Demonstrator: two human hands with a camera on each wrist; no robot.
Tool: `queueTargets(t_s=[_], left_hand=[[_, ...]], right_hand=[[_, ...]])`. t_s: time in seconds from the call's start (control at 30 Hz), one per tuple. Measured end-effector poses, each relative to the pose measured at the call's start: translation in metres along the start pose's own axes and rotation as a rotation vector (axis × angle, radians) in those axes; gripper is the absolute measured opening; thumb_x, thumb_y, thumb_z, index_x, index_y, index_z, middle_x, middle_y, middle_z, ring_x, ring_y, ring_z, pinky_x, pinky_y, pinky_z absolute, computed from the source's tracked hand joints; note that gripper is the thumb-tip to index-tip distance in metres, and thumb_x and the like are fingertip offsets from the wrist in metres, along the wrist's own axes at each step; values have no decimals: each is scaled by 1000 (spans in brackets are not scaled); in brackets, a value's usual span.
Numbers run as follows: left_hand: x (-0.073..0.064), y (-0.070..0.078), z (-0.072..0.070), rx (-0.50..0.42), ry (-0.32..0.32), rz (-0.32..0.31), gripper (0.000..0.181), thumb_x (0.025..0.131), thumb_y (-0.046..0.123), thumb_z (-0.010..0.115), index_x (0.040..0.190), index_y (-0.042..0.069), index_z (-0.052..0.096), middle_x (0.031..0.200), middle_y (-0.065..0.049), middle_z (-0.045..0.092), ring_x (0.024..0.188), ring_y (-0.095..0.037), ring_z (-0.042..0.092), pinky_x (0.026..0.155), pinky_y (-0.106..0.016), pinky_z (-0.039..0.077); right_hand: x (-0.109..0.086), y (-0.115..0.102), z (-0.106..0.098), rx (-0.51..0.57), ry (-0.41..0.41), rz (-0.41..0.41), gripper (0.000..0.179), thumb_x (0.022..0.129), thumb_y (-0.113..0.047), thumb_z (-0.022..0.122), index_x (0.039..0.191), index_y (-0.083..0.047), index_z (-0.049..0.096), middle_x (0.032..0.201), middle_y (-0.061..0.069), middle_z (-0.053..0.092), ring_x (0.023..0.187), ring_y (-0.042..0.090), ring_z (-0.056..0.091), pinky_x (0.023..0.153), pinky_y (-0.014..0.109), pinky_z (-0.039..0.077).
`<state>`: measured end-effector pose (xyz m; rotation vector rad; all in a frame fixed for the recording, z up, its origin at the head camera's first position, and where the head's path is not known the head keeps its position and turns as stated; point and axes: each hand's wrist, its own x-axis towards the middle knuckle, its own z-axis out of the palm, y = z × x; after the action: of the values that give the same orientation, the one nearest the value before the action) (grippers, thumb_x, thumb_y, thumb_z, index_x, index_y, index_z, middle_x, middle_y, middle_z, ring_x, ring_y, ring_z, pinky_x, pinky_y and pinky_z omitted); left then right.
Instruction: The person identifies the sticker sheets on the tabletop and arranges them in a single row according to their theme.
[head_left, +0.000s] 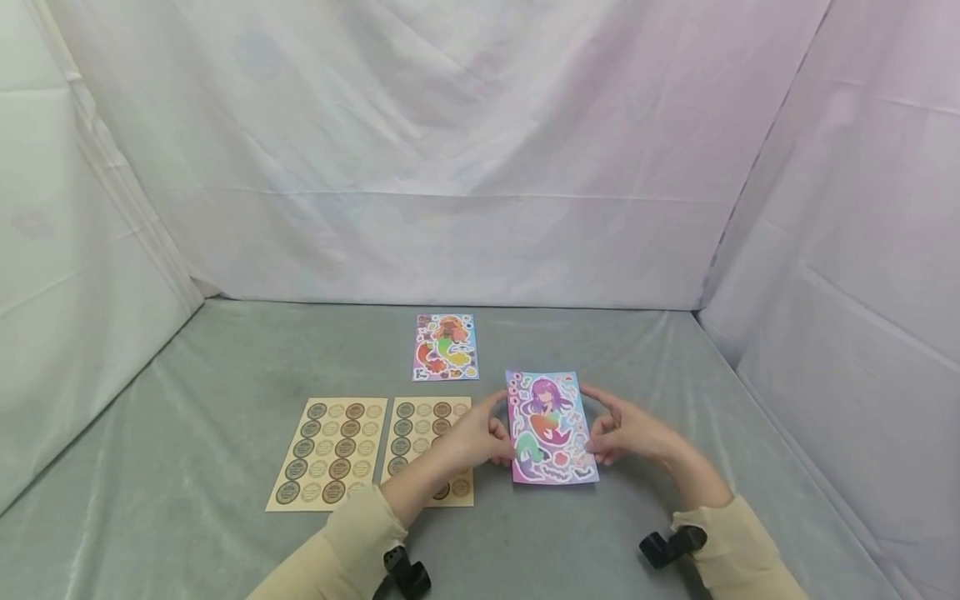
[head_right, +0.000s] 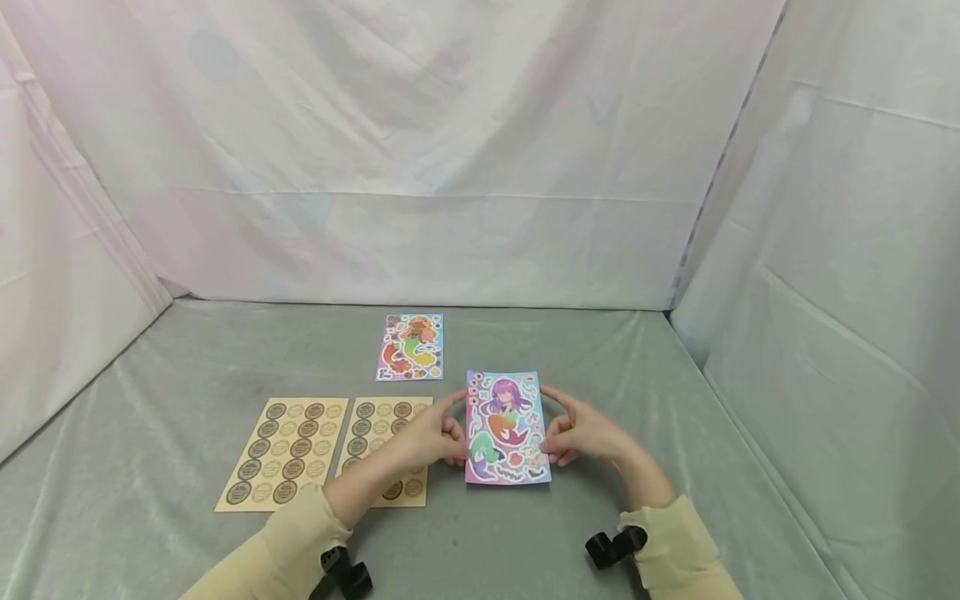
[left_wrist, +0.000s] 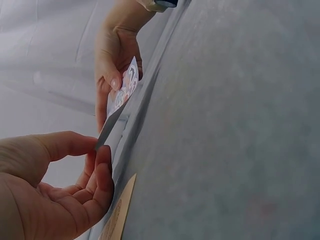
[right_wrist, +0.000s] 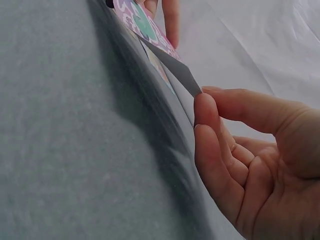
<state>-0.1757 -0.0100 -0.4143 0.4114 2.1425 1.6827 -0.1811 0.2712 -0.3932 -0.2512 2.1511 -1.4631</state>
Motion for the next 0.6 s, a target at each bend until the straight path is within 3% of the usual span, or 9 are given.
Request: queueTargets(t_s=[0.6], left_hand=[[-11,3,10,13,-4,-62,89,76,-7,72,150,0,23,68,-10,63,49,-16,57,45,-25,48]], right_hand=[[-1,13,4,-18,-49,11,98,82,-6,74,153,-6,6,75,9,63,61,17,60,56,28,53]])
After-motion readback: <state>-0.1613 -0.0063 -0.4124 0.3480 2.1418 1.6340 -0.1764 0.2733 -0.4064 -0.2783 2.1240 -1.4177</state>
